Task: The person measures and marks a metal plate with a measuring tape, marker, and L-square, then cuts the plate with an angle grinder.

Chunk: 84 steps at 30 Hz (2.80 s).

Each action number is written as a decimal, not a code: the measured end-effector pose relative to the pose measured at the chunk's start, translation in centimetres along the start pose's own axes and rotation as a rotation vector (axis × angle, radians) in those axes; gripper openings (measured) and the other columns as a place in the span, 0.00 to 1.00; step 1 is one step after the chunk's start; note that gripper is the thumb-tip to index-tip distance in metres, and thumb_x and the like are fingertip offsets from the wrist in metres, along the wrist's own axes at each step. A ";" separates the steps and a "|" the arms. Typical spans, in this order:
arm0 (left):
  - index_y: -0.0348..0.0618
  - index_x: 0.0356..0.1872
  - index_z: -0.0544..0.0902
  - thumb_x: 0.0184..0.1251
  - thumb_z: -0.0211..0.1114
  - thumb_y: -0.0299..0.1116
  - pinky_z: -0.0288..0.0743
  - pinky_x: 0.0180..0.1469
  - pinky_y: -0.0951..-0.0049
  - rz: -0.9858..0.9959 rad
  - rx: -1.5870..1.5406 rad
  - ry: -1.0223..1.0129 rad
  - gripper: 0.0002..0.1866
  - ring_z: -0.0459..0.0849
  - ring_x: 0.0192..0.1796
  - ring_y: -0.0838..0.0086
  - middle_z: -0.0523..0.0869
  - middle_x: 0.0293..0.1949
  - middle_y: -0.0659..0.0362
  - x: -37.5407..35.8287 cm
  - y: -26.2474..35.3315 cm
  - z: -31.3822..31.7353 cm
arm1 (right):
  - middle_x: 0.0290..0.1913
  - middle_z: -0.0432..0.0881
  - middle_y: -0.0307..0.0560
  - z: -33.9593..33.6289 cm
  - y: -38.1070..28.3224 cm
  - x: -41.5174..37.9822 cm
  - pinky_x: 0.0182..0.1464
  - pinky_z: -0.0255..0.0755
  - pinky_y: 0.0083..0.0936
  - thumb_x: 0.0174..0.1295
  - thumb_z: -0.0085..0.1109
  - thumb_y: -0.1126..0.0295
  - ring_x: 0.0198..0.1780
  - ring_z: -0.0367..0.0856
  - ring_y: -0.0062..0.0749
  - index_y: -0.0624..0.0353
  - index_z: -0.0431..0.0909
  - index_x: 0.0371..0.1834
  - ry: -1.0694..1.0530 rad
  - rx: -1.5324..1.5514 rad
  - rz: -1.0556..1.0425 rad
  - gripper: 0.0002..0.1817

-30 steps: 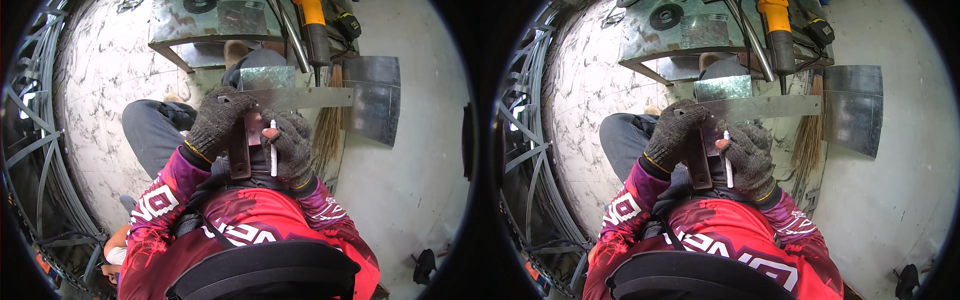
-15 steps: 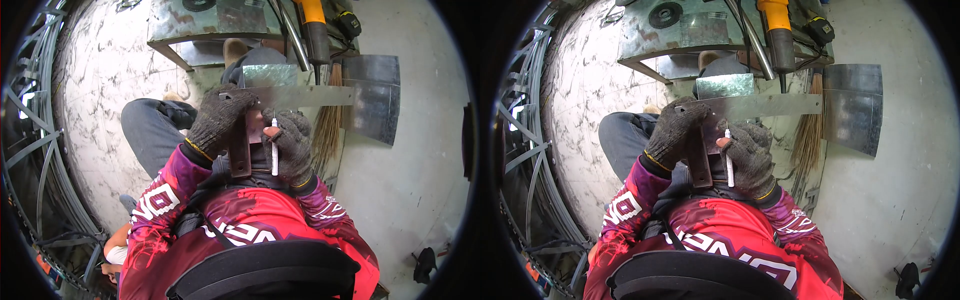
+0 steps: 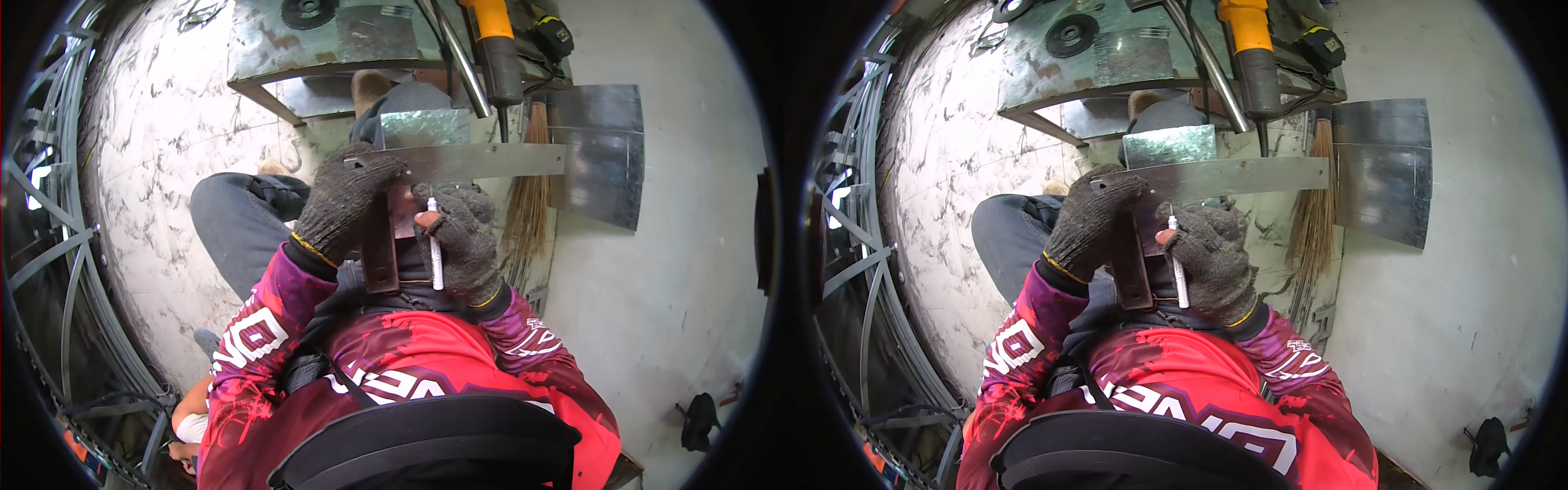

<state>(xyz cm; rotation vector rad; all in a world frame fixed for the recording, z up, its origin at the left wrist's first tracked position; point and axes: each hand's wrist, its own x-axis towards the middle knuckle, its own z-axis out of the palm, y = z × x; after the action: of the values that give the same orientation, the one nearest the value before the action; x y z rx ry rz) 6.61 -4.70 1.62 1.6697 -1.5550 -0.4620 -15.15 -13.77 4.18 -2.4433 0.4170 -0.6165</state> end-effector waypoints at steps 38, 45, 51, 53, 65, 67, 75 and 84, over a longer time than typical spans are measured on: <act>0.45 0.46 0.87 0.59 0.63 0.32 0.81 0.55 0.57 -0.003 0.032 0.026 0.14 0.87 0.50 0.50 0.89 0.45 0.49 0.0 -0.1 0.9 | 0.56 0.86 0.47 0.1 0.1 -0.3 0.67 0.64 0.51 0.51 0.67 0.71 0.59 0.81 0.50 0.48 0.85 0.52 -0.006 -0.023 0.011 0.21; 0.45 0.47 0.86 0.58 0.63 0.27 0.80 0.51 0.57 0.030 0.021 0.103 0.15 0.86 0.47 0.53 0.88 0.43 0.52 0.0 0.0 1.1 | 0.56 0.86 0.46 0.0 0.0 0.1 0.66 0.65 0.50 0.51 0.67 0.71 0.58 0.81 0.49 0.48 0.85 0.51 0.011 -0.002 -0.004 0.20; 0.45 0.48 0.87 0.59 0.63 0.26 0.81 0.51 0.61 -0.155 -0.224 0.030 0.15 0.87 0.47 0.56 0.88 0.42 0.52 -0.1 0.3 1.2 | 0.55 0.88 0.49 -0.8 -0.6 0.7 0.62 0.70 0.47 0.51 0.71 0.77 0.54 0.83 0.49 0.50 0.81 0.51 -0.010 -0.046 -0.033 0.22; 0.46 0.49 0.87 0.61 0.63 0.26 0.81 0.51 0.61 -0.138 -0.189 0.024 0.15 0.87 0.47 0.57 0.88 0.43 0.52 0.0 0.3 1.1 | 0.54 0.88 0.48 -0.7 -0.5 0.6 0.62 0.69 0.47 0.51 0.71 0.77 0.54 0.83 0.49 0.50 0.82 0.51 -0.010 -0.036 -0.034 0.21; 0.48 0.50 0.87 0.62 0.64 0.28 0.81 0.52 0.62 -0.008 0.014 0.072 0.15 0.87 0.47 0.56 0.87 0.43 0.52 -0.1 0.0 1.3 | 0.57 0.86 0.46 -0.2 -0.2 0.1 0.69 0.63 0.53 0.50 0.67 0.71 0.60 0.80 0.49 0.47 0.86 0.52 -0.016 -0.017 0.018 0.22; 0.48 0.50 0.87 0.61 0.64 0.28 0.81 0.51 0.61 0.015 0.038 0.077 0.15 0.87 0.47 0.56 0.87 0.43 0.52 0.1 0.2 1.0 | 0.57 0.86 0.46 -0.2 0.0 0.0 0.69 0.62 0.52 0.50 0.67 0.71 0.60 0.80 0.49 0.47 0.85 0.52 -0.008 0.013 0.001 0.22; 0.45 0.48 0.86 0.61 0.62 0.28 0.80 0.54 0.55 0.041 0.042 0.087 0.14 0.87 0.49 0.52 0.89 0.45 0.50 0.2 0.2 1.2 | 0.56 0.86 0.47 -0.1 -0.2 0.0 0.68 0.62 0.50 0.50 0.68 0.72 0.59 0.81 0.49 0.47 0.85 0.52 -0.020 -0.014 0.021 0.22; 0.44 0.49 0.84 0.55 0.66 0.27 0.80 0.57 0.56 0.027 0.048 0.022 0.18 0.87 0.51 0.50 0.88 0.45 0.50 0.0 -0.4 1.5 | 0.53 0.86 0.46 0.0 0.0 -0.1 0.66 0.64 0.50 0.50 0.67 0.71 0.57 0.81 0.49 0.48 0.86 0.51 -0.015 -0.052 0.009 0.21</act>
<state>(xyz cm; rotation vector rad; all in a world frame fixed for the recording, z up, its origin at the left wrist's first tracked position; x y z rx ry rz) 5.78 -5.15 0.37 1.6823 -1.5820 -0.3944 -15.23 -13.72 4.14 -2.4922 0.4435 -0.5900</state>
